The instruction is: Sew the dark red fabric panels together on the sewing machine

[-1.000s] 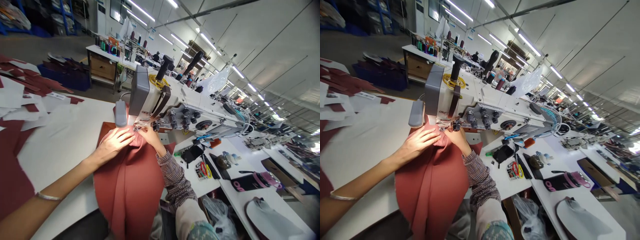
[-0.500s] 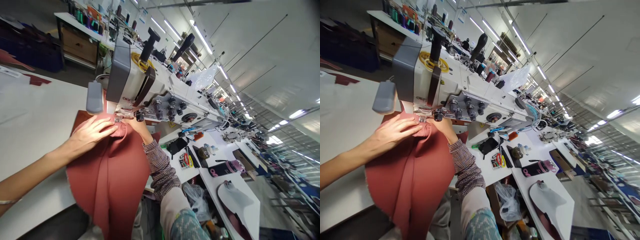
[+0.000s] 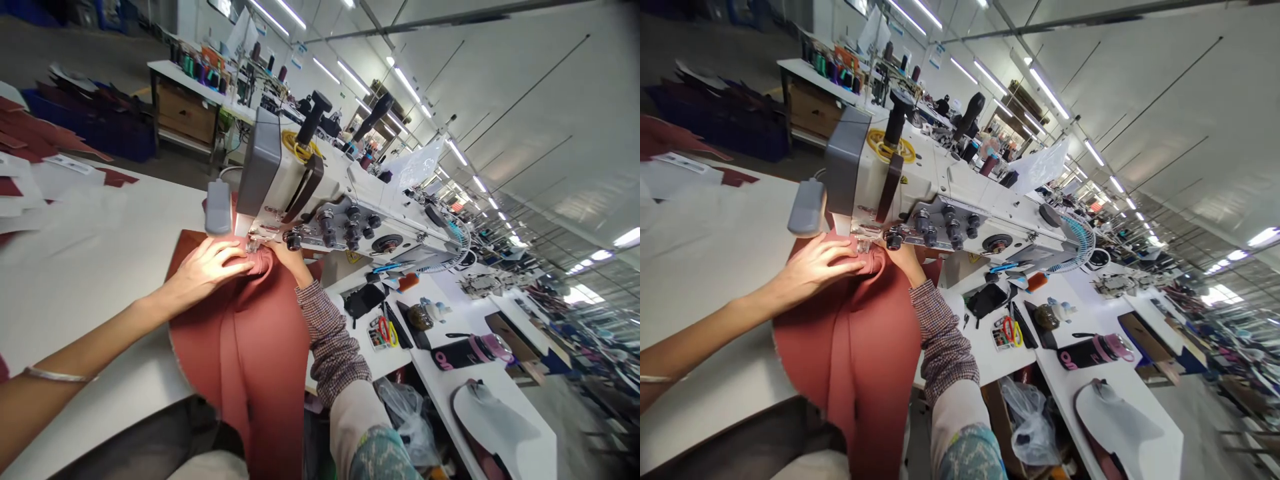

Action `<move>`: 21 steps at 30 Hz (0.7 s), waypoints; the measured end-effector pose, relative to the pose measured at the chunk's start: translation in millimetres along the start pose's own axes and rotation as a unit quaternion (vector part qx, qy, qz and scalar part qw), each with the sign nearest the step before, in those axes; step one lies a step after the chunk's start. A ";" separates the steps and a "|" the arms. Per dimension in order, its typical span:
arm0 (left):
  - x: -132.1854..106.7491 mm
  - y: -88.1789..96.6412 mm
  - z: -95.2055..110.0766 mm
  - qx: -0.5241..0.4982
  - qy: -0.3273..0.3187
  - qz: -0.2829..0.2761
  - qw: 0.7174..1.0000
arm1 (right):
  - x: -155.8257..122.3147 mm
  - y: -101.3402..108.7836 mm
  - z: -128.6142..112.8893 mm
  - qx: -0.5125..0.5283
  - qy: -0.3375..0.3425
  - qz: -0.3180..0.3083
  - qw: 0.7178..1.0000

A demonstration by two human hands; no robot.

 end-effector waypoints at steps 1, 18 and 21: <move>2.2 -0.6 -2.0 -0.015 0.008 -0.001 1.000 | 0.5 -0.6 0.9 -0.020 0.009 0.000 1.000; -122.3 -8.6 94.7 -0.603 0.635 -0.087 0.475 | -352.5 -22.6 94.6 0.260 -0.372 -0.058 0.889; -121.0 -3.1 125.0 -0.697 0.630 -0.079 0.333 | -370.2 -15.9 80.8 0.472 -0.372 -0.030 0.799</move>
Point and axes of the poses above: each hand's wrist, its own x-axis towards the middle knuckle, its own y-axis out of the back of the hand, z = x × y, the point moved 1 cm from there along x, towards the middle knuckle, and after that the axes turned 3 degrees about x, right-handed, at the moved point
